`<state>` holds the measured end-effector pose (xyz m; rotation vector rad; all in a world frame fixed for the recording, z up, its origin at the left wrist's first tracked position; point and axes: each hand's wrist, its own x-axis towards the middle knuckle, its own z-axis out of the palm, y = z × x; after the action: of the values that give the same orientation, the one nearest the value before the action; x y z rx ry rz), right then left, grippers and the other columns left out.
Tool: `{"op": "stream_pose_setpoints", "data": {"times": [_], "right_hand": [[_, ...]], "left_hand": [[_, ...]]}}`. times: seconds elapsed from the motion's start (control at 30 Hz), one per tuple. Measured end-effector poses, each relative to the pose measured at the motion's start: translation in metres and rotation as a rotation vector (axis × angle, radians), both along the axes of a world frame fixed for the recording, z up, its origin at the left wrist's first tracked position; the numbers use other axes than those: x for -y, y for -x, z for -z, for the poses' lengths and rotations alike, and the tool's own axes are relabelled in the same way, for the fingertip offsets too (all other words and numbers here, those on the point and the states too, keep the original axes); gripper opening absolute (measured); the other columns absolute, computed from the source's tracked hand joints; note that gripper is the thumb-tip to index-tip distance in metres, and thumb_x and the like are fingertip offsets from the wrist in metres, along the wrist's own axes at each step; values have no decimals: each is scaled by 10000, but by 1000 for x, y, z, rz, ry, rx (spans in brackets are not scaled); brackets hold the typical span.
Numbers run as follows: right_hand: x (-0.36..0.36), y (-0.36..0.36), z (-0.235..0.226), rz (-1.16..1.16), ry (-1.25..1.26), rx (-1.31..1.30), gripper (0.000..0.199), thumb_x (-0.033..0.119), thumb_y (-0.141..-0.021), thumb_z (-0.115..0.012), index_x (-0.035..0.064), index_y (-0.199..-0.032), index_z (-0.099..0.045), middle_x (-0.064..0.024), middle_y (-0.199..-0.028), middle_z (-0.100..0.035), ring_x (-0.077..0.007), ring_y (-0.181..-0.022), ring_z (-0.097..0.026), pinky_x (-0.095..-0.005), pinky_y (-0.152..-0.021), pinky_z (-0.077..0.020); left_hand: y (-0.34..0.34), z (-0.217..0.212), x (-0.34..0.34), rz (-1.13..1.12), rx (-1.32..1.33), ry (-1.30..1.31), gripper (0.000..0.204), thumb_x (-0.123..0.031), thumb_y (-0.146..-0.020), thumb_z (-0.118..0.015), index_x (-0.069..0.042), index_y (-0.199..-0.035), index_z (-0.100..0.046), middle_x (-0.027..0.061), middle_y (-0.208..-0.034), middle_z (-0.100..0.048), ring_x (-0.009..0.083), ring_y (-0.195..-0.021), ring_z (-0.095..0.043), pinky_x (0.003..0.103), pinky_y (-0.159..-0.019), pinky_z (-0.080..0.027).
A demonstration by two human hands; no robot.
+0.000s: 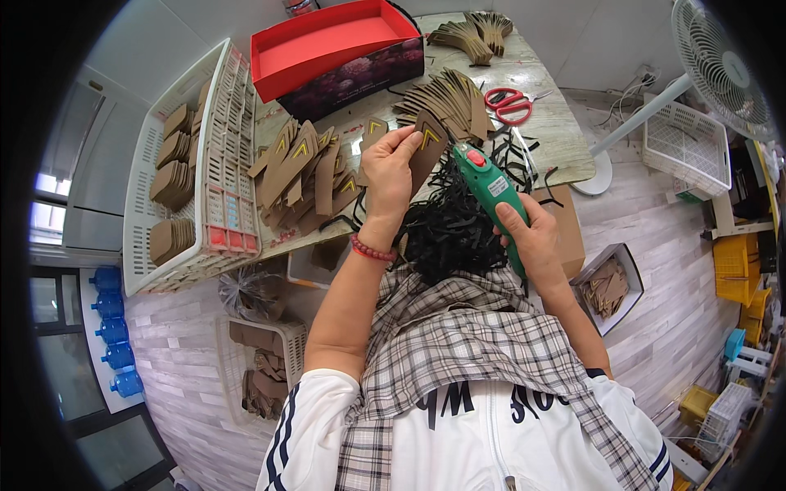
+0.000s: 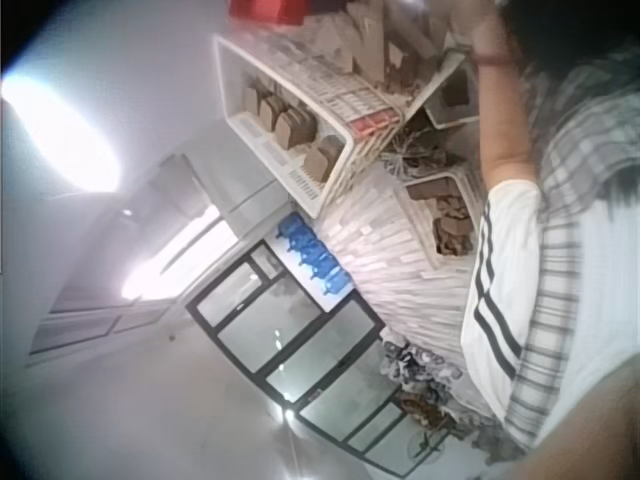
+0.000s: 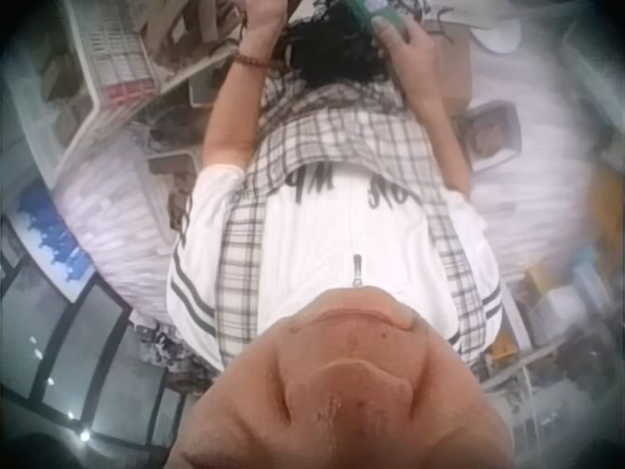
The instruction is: The person uses a green rotary cutter to trim the edges of small brown cardboard pieces on a table. They handle the pieces one at a time, rotating them as needed, and place trimmed pieces back on the table. A second person briefly enters to move a basket of cardboard.
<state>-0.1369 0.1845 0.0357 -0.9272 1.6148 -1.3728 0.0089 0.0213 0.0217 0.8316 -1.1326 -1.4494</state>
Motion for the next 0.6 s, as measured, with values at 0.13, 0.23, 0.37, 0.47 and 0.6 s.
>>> {"op": "stream_pose_setpoints", "data": {"times": [0.13,0.23,0.37,0.47,0.6], "right_hand": [[2,0,2,2,13,14,362,324,-865,-679,-1,-1020,-638,7,-686,-574,-44,-563,-497,-194,-500,-415],[3,0,5,7,27,27,360,319,-866,-679,-4,-1021,-636,6,-691,-577,-44,-567,-499,-193,-501,-415],[4,1,3,7,41,40,359,318,-866,-679,-5,-1018,-636,3,-693,-581,-44,-568,-501,-193,-502,-415],[4,3,4,3,41,35,358,319,-867,-678,-4,-1014,-636,1,-691,-583,-45,-564,-501,-194,-504,-416],[3,2,4,26,64,38,357,322,-868,-676,-2,-1012,-637,-2,-688,-588,-47,-560,-503,-196,-504,-416]], "left_hand": [[-2,3,3,23,57,36,169,-8,-848,-650,53,-1004,-673,43,-884,-673,76,-767,-594,201,-708,-480],[-3,5,3,48,107,71,163,-32,-856,-642,49,-992,-681,31,-855,-673,64,-741,-584,195,-681,-473],[-3,5,1,85,142,98,164,-51,-856,-645,47,-981,-685,22,-832,-670,58,-729,-576,194,-669,-468],[-7,10,5,140,197,132,156,-56,-845,-652,40,-962,-690,18,-815,-666,58,-732,-576,202,-670,-464],[-12,5,8,226,298,192,142,-56,-834,-652,35,-937,-689,16,-794,-660,56,-725,-571,211,-669,-459]]}}
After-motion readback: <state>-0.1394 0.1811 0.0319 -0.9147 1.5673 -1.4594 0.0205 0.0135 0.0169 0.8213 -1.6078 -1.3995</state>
